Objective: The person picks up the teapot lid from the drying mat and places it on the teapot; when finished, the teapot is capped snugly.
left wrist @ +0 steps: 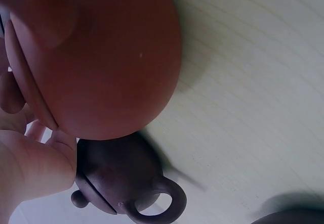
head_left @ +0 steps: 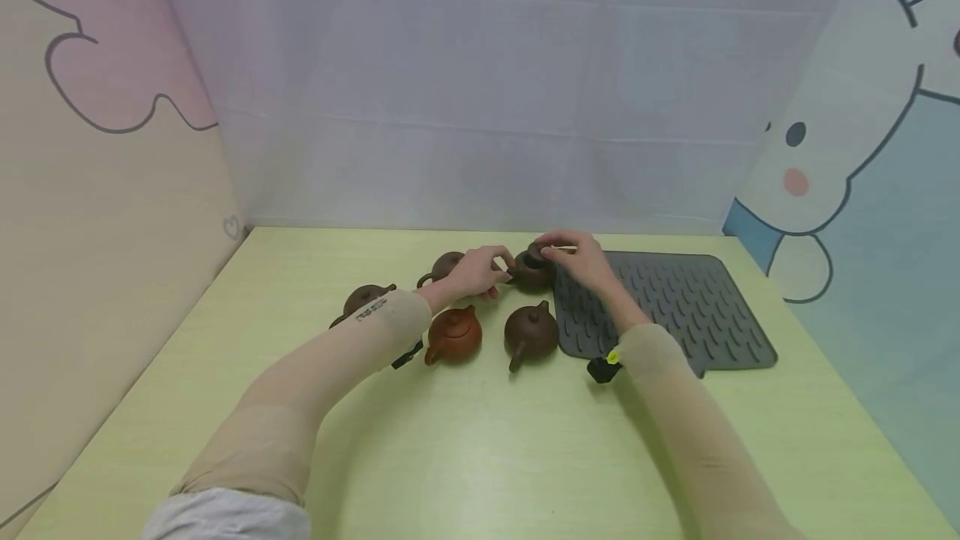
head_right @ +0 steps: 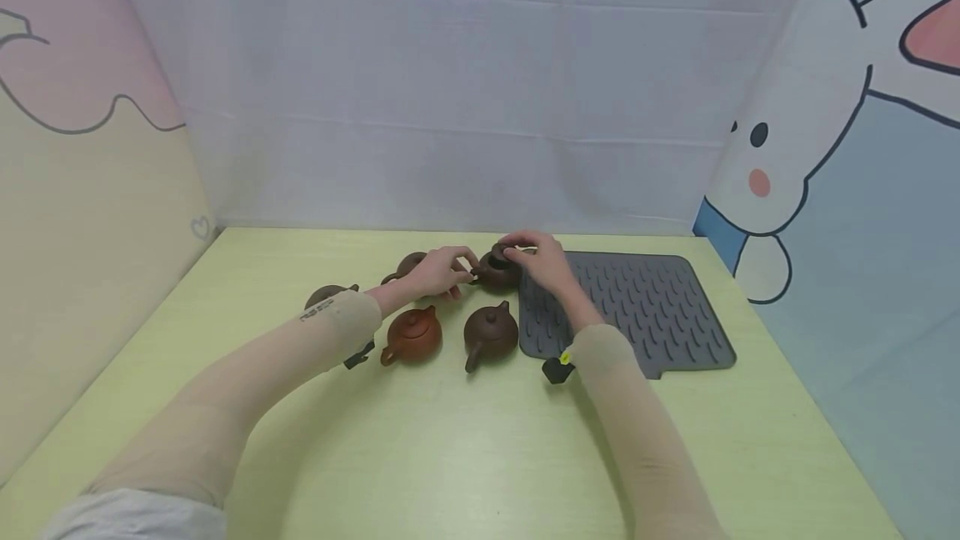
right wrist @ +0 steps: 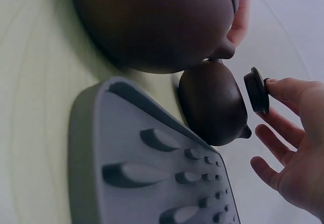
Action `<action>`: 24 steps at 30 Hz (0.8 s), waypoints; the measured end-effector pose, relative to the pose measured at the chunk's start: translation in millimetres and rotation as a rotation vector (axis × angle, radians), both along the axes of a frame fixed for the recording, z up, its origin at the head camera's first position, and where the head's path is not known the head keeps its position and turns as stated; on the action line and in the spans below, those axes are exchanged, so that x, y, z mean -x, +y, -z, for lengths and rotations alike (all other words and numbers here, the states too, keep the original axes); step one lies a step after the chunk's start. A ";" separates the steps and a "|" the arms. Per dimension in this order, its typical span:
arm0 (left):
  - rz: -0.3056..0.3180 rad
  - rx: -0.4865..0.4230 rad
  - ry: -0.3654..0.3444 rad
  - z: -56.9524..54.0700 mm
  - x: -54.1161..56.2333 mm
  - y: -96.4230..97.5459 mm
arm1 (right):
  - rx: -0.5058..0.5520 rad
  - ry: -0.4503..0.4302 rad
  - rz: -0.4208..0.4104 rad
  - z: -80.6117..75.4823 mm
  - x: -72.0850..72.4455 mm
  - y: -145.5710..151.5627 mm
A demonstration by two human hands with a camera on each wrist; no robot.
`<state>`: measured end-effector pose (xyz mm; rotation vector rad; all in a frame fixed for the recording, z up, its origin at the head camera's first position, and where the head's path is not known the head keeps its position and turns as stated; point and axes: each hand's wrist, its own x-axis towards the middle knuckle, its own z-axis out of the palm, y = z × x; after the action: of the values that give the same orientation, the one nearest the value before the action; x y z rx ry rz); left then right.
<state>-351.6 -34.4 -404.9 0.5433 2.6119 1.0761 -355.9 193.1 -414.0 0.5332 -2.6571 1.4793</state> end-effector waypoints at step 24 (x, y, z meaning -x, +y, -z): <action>0.010 0.001 0.009 0.4 -1.9 -0.7 | -0.101 0.009 -0.003 11.3 0.9 -5.7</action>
<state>-349.7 -35.1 -405.3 0.5625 2.6148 1.0711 -356.8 187.3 -425.3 0.5498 -2.7366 1.3455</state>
